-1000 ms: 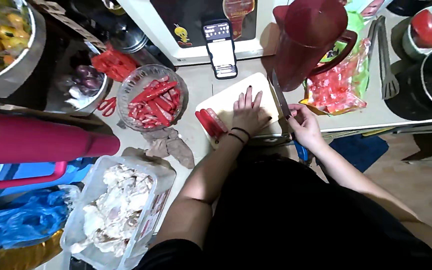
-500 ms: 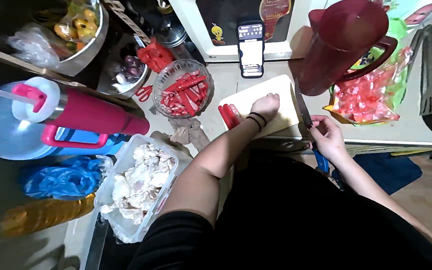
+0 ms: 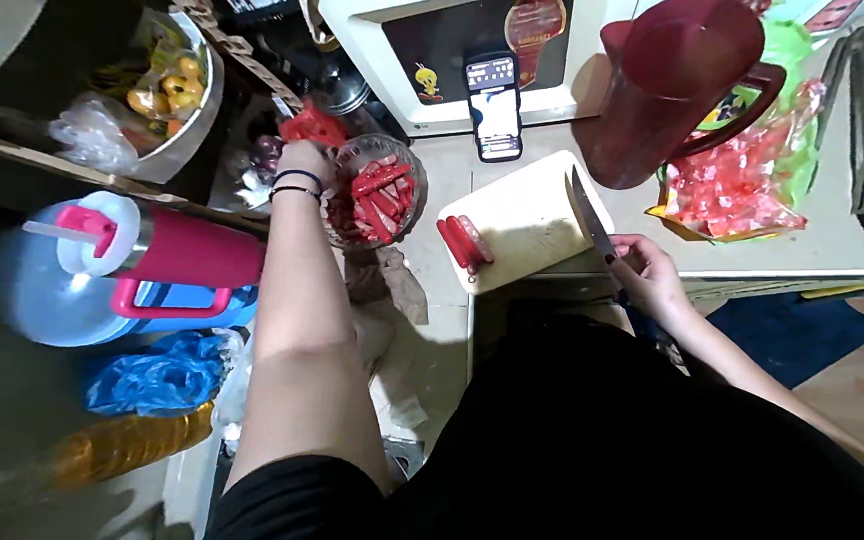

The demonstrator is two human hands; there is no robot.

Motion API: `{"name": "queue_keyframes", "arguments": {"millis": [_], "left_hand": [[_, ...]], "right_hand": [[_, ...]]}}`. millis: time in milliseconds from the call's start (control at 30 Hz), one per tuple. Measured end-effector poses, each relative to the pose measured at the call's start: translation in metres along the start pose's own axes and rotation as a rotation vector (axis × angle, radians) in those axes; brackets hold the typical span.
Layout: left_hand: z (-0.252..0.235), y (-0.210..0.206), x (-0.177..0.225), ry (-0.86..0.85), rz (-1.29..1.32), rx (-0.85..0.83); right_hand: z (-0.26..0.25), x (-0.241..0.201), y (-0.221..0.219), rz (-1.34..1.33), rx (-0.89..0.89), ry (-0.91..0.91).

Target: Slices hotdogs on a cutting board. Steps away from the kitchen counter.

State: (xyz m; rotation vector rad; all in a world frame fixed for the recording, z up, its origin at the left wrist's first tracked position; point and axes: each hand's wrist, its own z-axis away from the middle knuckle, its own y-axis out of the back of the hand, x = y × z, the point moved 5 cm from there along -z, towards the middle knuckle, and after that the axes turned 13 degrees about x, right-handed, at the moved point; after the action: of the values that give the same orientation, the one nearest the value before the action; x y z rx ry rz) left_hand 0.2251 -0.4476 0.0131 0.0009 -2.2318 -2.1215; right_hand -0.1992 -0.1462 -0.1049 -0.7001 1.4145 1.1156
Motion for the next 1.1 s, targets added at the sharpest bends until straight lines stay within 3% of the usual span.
{"name": "queue_keyframes", "arguments": {"millis": [200, 333, 600, 900, 1100], "left_hand": [[0.011, -0.014, 0.013, -0.211, -0.035, -0.313], [-0.001, -0.038, 0.009, -0.256, -0.074, -0.326], [-0.006, -0.044, 0.010, -0.311, -0.108, -0.396], [-0.001, -0.037, 0.008, -0.324, -0.047, -0.216], [0.016, -0.017, 0.045, -0.569, 0.109, -0.049]], "right_hand": [[0.000, 0.005, 0.000, 0.021, 0.001, -0.003], [-0.002, 0.000, -0.003, 0.027, -0.012, 0.000], [0.003, 0.003, -0.005, 0.033, -0.025, -0.042], [0.005, 0.004, -0.004, 0.046, -0.027, -0.047], [0.005, 0.004, -0.009, 0.076, -0.067, -0.011]]}}
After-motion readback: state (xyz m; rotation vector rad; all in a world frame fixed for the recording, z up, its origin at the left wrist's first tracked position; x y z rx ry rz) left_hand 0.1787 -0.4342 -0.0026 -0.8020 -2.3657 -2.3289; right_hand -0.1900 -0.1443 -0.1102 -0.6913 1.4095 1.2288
